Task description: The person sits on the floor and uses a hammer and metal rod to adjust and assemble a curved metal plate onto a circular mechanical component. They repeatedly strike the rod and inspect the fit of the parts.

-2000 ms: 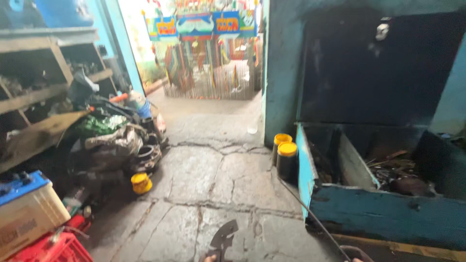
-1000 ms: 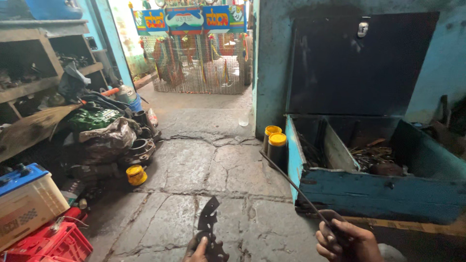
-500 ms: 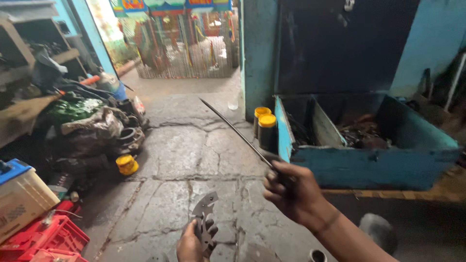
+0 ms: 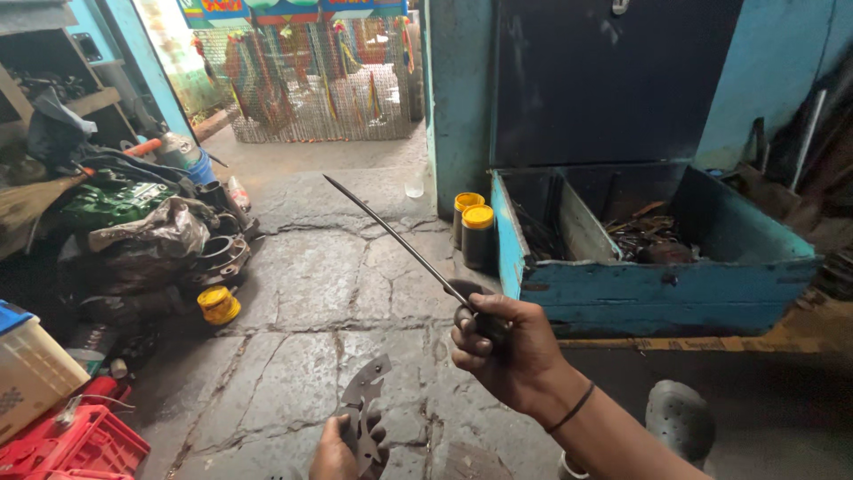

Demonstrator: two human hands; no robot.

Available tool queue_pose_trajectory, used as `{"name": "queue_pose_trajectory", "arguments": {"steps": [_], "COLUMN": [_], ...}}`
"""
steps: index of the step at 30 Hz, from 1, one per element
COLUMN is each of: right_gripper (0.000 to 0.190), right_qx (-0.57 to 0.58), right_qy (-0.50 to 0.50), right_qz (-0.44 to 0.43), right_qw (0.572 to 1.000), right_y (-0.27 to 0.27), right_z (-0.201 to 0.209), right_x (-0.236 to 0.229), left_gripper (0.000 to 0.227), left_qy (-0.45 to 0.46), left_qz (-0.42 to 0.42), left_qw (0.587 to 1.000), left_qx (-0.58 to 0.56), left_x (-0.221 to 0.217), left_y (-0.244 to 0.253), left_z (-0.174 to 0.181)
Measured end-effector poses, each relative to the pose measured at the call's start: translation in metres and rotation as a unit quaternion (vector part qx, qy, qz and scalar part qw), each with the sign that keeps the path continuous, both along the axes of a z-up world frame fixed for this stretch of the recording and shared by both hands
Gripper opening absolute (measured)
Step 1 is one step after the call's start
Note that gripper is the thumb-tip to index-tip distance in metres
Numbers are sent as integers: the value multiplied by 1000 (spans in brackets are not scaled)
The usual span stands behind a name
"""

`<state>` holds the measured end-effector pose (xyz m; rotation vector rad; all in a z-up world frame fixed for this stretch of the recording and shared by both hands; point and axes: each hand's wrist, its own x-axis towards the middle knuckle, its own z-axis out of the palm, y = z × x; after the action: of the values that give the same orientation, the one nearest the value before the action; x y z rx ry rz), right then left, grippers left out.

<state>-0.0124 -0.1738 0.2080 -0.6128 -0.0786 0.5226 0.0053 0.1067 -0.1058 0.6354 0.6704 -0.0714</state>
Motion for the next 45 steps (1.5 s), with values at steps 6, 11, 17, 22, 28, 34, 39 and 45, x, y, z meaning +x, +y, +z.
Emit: {"name": "queue_pose_trajectory", "arguments": {"steps": [6,11,17,22,28,34,39,45], "right_gripper": [10,16,13,12,11,14,12,12], "right_qx": [-9,-4,-21,-30,-39,-78,-94,-202], "right_qy": [0,-16,-15,-4,2,23,74,119], "right_qz": [-8,6,-10,-25,-24,-35,-56,-47], "right_qw": [1000,1000,1000,999,999,996,991,971], "right_y": [-11,-16,-24,-35,-54,-89,-118,-140], "right_z": [-3,-5,-8,-9,-26,-73,-125,-172], "right_x": [-2,-4,-6,-5,-4,5,19,35], "left_gripper": [42,45,44,44,42,30,23,33], "left_qy": [-11,-10,1,11,19,4,23,24], "left_qz": [24,30,39,10,-1,48,70,40], "left_qw": [1000,1000,999,1000,999,995,993,989], "left_qx": [11,2,23,21,46,92,94,142], "left_x": [-11,-12,-11,-13,-17,-38,-55,-47], "left_y": [-6,-5,-10,-10,-12,-40,-68,-82], "left_z": [20,23,28,33,38,61,95,112]}}
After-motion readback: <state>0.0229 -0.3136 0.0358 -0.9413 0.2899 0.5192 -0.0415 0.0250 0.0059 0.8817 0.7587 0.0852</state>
